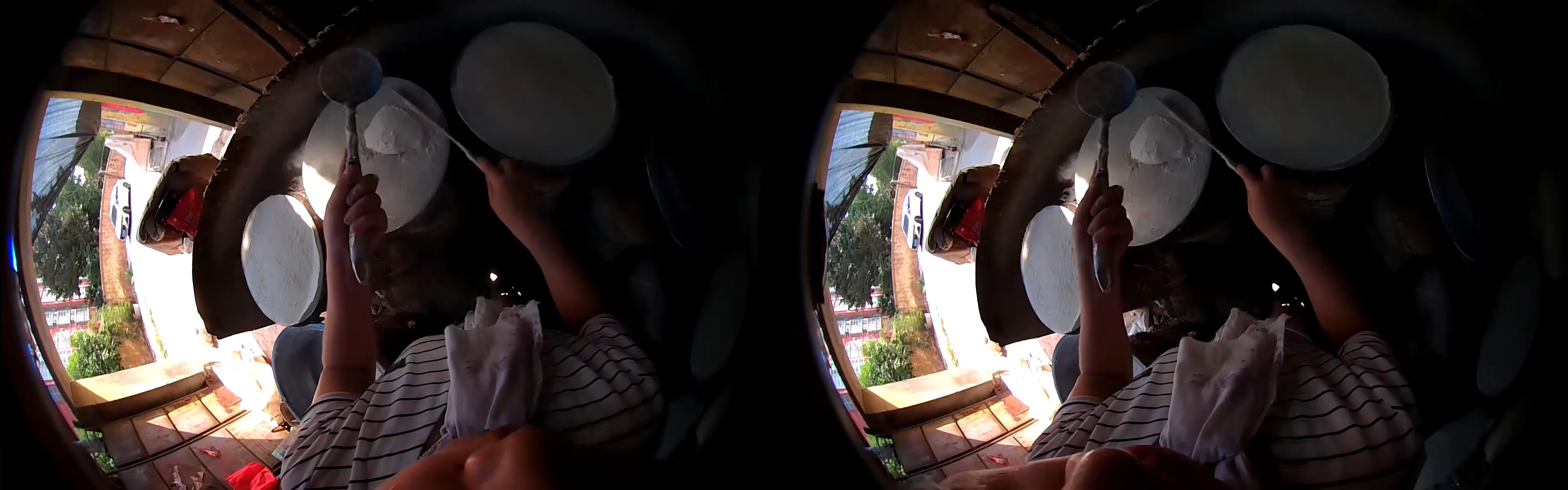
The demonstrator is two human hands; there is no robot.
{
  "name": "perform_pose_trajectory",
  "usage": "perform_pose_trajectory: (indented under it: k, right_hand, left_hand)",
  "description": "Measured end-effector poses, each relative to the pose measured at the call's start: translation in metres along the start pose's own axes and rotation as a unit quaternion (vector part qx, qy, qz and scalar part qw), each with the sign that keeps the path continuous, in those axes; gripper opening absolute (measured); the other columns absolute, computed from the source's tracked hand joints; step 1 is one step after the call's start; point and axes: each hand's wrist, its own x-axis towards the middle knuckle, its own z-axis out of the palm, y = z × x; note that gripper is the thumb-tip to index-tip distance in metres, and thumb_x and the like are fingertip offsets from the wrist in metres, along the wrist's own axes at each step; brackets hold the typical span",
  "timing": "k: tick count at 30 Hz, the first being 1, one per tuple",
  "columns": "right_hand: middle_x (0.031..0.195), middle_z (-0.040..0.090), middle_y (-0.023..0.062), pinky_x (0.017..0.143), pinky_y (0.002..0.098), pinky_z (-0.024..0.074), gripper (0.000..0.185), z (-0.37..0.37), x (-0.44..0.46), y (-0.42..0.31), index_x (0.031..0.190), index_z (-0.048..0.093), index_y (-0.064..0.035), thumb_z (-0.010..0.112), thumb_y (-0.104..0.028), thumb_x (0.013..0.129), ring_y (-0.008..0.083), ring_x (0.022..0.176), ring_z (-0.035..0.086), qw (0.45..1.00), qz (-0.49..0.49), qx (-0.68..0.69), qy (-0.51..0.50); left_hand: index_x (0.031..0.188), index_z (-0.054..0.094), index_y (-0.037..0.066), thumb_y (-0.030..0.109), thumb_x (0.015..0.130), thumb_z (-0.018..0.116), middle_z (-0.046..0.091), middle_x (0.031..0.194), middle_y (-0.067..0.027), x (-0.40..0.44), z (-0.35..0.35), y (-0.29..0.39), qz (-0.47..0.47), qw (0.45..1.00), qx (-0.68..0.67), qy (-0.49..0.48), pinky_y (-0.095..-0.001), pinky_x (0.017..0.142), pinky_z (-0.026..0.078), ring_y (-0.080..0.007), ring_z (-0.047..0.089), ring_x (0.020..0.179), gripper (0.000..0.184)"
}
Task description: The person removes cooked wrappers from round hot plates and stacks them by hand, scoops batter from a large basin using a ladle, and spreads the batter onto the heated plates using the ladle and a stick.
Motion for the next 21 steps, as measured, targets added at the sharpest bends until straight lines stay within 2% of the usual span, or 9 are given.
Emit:
perform_pose_trajectory:
  k: [3, 5, 7, 11, 13, 15, 17, 19, 21]
  right_hand:
    - [0.103, 0.053, 0.0193, 0.064, 0.0452, 0.0516, 0.035, 0.013, 0.022, -0.026, 0.123, 0.056, -0.0125, 0.046, -0.009, 0.09, 0.0368, 0.075, 0.061, 0.998, 0.015, -0.015, -0.067]
    - [0.099, 0.055, 0.0174, 0.063, 0.0428, 0.0502, 0.03, 0.005, 0.042, -0.002, 0.119, 0.059, -0.0125, 0.048, -0.011, 0.091, 0.0338, 0.072, 0.06, 0.998, -0.032, -0.01, 0.054]
    - [0.093, 0.057, 0.0156, 0.064, 0.0417, 0.0488, 0.027, 0.019, 0.053, 0.023, 0.116, 0.061, -0.013, 0.051, -0.014, 0.092, 0.0313, 0.07, 0.059, 0.998, -0.025, 0.025, 0.042]
    - [0.087, 0.057, 0.0145, 0.065, 0.0407, 0.049, 0.025, -0.021, 0.046, -0.021, 0.114, 0.062, -0.0114, 0.051, -0.017, 0.092, 0.0311, 0.072, 0.059, 0.993, -0.076, 0.042, -0.08]
    - [0.084, 0.059, 0.0142, 0.064, 0.0388, 0.0496, 0.025, -0.031, 0.038, -0.017, 0.113, 0.063, -0.0083, 0.053, -0.017, 0.092, 0.0298, 0.072, 0.06, 0.99, -0.104, 0.075, -0.052]
    - [0.082, 0.062, 0.0135, 0.062, 0.0364, 0.0497, 0.025, -0.019, 0.012, 0.012, 0.114, 0.062, -0.0054, 0.054, -0.014, 0.092, 0.0255, 0.071, 0.062, 0.994, -0.05, 0.097, -0.011]
    - [0.081, 0.065, 0.0131, 0.06, 0.0335, 0.0492, 0.025, -0.004, -0.039, -0.008, 0.114, 0.062, -0.0029, 0.053, -0.012, 0.092, 0.0214, 0.067, 0.062, 0.976, 0.076, 0.186, 0.084]
    - [0.076, 0.064, 0.0106, 0.048, 0.0308, 0.0455, 0.032, 0.016, -0.069, -0.058, 0.124, 0.054, -0.0013, 0.049, -0.014, 0.095, 0.0146, 0.049, 0.056, 0.903, 0.246, 0.342, -0.081]
    - [0.072, 0.061, 0.0097, 0.045, 0.0305, 0.0437, 0.033, 0.039, -0.063, -0.083, 0.125, 0.054, -0.0011, 0.049, -0.013, 0.095, 0.0126, 0.042, 0.052, 0.892, 0.226, 0.381, -0.095]
  left_hand:
    - [0.07, 0.037, 0.01, 0.021, 0.099, 0.038, 0.033, 0.056, 0.0027, 0.008, 0.003, 0.014, 0.04, 0.998, -0.05, 0.011, -0.0198, 0.036, 0.036, -0.0052, 0.034, 0.038, 0.031]
    - [0.069, 0.038, 0.009, 0.018, 0.098, 0.039, 0.035, 0.057, 0.0018, -0.005, 0.007, 0.025, 0.027, 0.993, -0.105, 0.038, -0.0203, 0.036, 0.036, -0.0056, 0.034, 0.039, 0.03]
    - [0.068, 0.04, 0.008, 0.015, 0.096, 0.041, 0.038, 0.058, 0.0009, -0.019, 0.008, 0.032, 0.038, 0.991, -0.118, 0.055, -0.0209, 0.04, 0.038, -0.0061, 0.037, 0.043, 0.029]
    - [0.069, 0.041, 0.007, 0.016, 0.096, 0.043, 0.038, 0.058, 0.0014, -0.012, 0.004, 0.04, 0.018, 0.988, -0.138, 0.068, -0.0214, 0.042, 0.04, -0.0066, 0.036, 0.043, 0.028]
    - [0.07, 0.041, 0.009, 0.019, 0.096, 0.045, 0.037, 0.056, 0.0022, 0.002, -0.008, 0.05, -0.012, 0.99, -0.127, 0.063, -0.0195, 0.042, 0.04, -0.0063, 0.035, 0.043, 0.028]
    - [0.068, 0.039, 0.012, 0.024, 0.095, 0.05, 0.034, 0.053, 0.0043, 0.003, -0.019, 0.057, -0.043, 0.993, -0.087, 0.059, -0.0204, 0.041, 0.034, -0.0054, 0.036, 0.044, 0.032]
    - [0.071, 0.04, 0.012, 0.021, 0.096, 0.048, 0.036, 0.057, 0.0042, -0.007, -0.036, 0.053, 0.004, 0.994, -0.067, 0.084, -0.0208, 0.042, 0.035, -0.0053, 0.035, 0.045, 0.027]
    - [0.077, 0.041, 0.012, 0.017, 0.095, 0.048, 0.037, 0.061, 0.004, -0.014, -0.061, 0.031, 0.092, 0.986, -0.029, 0.139, -0.0207, 0.042, 0.036, -0.0056, 0.036, 0.046, 0.021]
    - [0.068, 0.036, 0.012, 0.015, 0.094, 0.048, 0.035, 0.056, 0.0037, -0.007, -0.076, -0.018, 0.219, 0.939, 0.059, 0.26, -0.0183, 0.041, 0.035, -0.0058, 0.034, 0.044, 0.028]
